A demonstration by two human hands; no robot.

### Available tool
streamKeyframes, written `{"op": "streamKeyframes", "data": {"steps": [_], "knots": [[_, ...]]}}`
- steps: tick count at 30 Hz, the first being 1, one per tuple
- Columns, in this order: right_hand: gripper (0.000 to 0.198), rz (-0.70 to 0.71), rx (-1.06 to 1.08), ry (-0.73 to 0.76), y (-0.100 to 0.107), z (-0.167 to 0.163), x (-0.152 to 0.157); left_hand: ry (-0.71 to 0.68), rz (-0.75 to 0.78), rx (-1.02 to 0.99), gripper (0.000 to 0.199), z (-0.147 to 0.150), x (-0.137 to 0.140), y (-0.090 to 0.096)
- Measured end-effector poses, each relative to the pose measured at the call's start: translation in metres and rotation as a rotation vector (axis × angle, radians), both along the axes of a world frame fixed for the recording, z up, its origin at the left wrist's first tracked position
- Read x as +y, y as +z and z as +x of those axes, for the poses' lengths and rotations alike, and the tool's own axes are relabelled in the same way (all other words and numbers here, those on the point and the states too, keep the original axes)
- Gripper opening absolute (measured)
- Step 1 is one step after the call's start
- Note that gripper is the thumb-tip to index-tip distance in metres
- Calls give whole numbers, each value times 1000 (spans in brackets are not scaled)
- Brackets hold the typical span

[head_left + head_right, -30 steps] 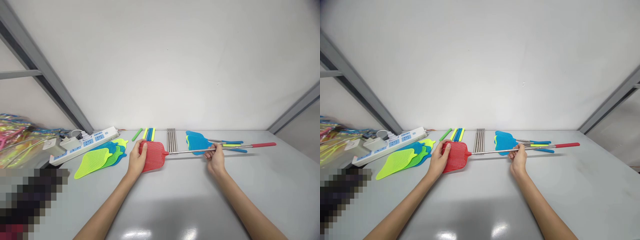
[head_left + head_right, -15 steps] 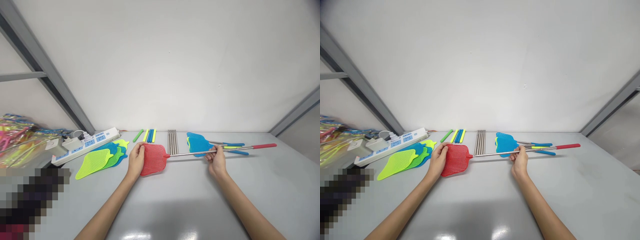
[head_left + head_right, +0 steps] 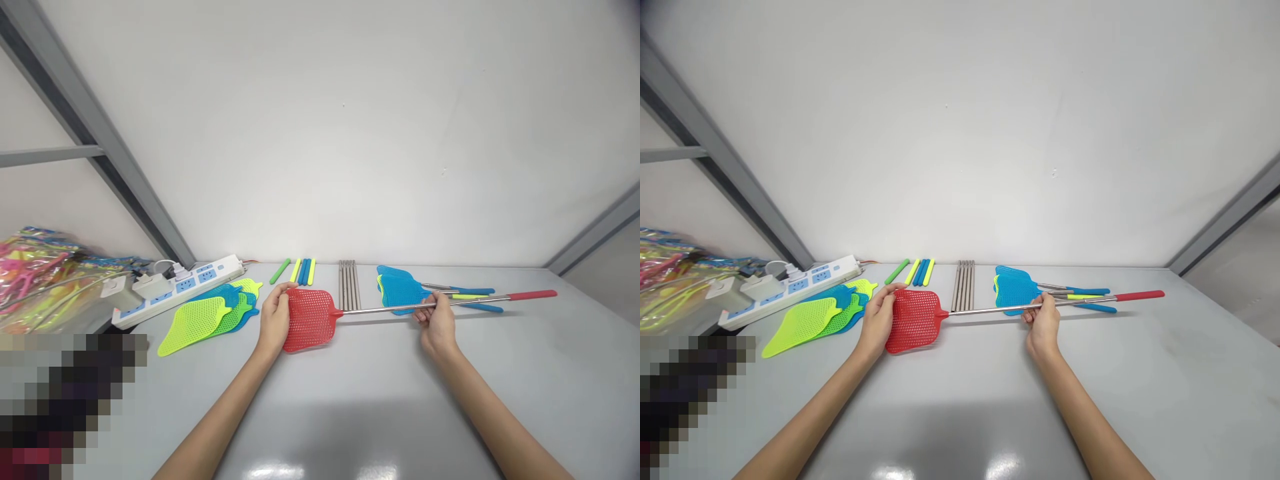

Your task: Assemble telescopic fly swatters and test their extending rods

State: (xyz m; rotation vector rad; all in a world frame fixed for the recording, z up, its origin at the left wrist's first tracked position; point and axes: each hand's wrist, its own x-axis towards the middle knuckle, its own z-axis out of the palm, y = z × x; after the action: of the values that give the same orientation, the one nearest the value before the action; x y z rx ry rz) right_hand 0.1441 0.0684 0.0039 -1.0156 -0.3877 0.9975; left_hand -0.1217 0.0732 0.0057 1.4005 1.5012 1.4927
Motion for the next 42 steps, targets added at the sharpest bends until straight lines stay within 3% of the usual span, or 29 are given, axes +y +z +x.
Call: {"op": "streamKeyframes", "data": {"steps": [4, 10, 16, 25, 37, 42], "knots": [[22, -16, -20, -14, 1, 0, 0, -2, -37, -97, 28, 1, -1, 4], [21, -39, -46, -46, -1, 2, 1, -131, -148, -636, 16, 1, 0, 5], [20, -46, -57, -79, -1, 3, 3, -271, -250, -887, 10, 0, 0, 11], [22, -44, -33, -83, 1, 2, 2, -302, -324, -966, 9, -2, 2, 13], [21, -46, -30, -74, -2, 3, 3, -260, -169, -847, 8, -2, 3, 8], [22, -37, -39, -57, -2, 3, 3, -243, -177, -840, 12, -2, 4, 7]]}}
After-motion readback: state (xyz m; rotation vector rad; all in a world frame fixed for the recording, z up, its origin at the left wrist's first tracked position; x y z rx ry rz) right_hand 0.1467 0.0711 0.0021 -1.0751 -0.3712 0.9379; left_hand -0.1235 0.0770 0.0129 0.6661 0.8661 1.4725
